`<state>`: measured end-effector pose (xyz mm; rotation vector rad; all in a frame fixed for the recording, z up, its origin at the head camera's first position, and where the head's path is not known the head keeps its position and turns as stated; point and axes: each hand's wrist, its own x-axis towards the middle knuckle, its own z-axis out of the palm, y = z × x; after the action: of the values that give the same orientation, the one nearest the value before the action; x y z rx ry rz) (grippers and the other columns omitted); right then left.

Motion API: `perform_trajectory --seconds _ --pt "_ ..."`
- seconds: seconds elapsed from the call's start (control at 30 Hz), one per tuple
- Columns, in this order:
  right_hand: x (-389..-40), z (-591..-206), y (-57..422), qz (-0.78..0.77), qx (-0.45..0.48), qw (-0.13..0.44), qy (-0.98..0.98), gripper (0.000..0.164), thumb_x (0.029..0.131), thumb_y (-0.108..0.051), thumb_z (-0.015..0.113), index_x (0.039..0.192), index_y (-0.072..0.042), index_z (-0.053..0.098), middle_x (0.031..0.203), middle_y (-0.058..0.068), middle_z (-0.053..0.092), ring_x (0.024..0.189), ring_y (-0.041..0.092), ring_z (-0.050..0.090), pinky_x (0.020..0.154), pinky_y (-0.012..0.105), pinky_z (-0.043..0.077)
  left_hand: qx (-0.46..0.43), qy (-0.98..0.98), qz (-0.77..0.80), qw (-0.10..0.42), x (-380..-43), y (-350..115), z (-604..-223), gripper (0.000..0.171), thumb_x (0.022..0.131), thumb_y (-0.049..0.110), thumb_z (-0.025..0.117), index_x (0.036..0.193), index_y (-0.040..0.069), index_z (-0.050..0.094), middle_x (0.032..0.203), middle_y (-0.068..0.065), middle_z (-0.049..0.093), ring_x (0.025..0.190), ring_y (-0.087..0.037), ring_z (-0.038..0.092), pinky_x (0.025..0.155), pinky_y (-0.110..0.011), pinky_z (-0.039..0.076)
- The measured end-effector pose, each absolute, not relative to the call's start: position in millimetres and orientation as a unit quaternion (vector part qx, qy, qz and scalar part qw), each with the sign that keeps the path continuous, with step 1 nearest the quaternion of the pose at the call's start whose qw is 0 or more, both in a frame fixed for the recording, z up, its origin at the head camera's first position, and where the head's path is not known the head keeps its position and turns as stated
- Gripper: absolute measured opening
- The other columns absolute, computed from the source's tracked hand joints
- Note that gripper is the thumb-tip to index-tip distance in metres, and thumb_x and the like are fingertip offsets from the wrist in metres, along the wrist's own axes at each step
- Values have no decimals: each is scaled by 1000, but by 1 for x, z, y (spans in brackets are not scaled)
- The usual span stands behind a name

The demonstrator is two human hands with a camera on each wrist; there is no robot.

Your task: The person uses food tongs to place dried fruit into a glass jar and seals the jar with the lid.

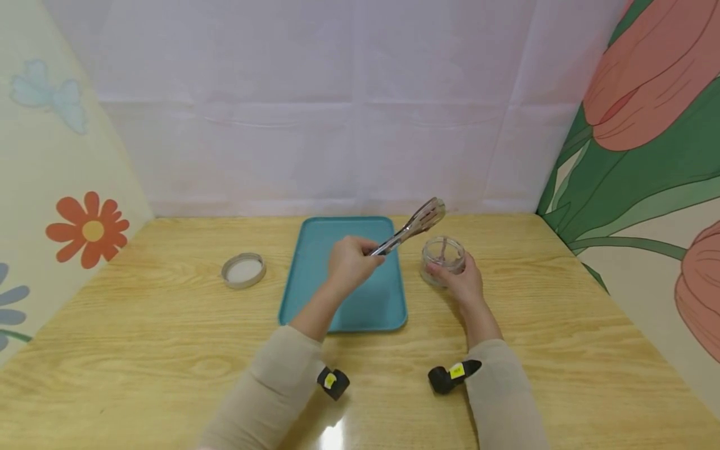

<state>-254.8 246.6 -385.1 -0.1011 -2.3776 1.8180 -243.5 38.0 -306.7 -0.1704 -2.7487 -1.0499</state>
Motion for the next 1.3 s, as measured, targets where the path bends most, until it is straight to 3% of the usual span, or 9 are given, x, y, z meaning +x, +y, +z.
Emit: perform_trajectory --seconds 0.6,1.0,1.3 --pt "-255 -384 246 614 -27 78 -785 86 74 -31 68 137 -4 16 131 22 29 116 33 29 93 42 24 -54 -933 -349 65 -242 51 -323 10 72 19 68 81 21 72 64 8 59 52 -9 48 45 -23 35" --pt "-255 -386 245 619 -24 84 -780 85 73 -29 68 137 -6 17 129 21 32 116 31 31 93 41 24 -70 -939 -329 79 -237 52 -330 8 69 16 66 71 22 72 56 10 55 48 -10 45 42 -23 33" --pt "-254 -385 246 604 -36 68 -793 92 73 -37 66 138 -6 10 134 21 24 119 33 25 94 43 24 -63 -934 -345 64 -237 51 -332 8 72 15 65 70 20 71 53 9 53 45 -11 44 40 -24 33"
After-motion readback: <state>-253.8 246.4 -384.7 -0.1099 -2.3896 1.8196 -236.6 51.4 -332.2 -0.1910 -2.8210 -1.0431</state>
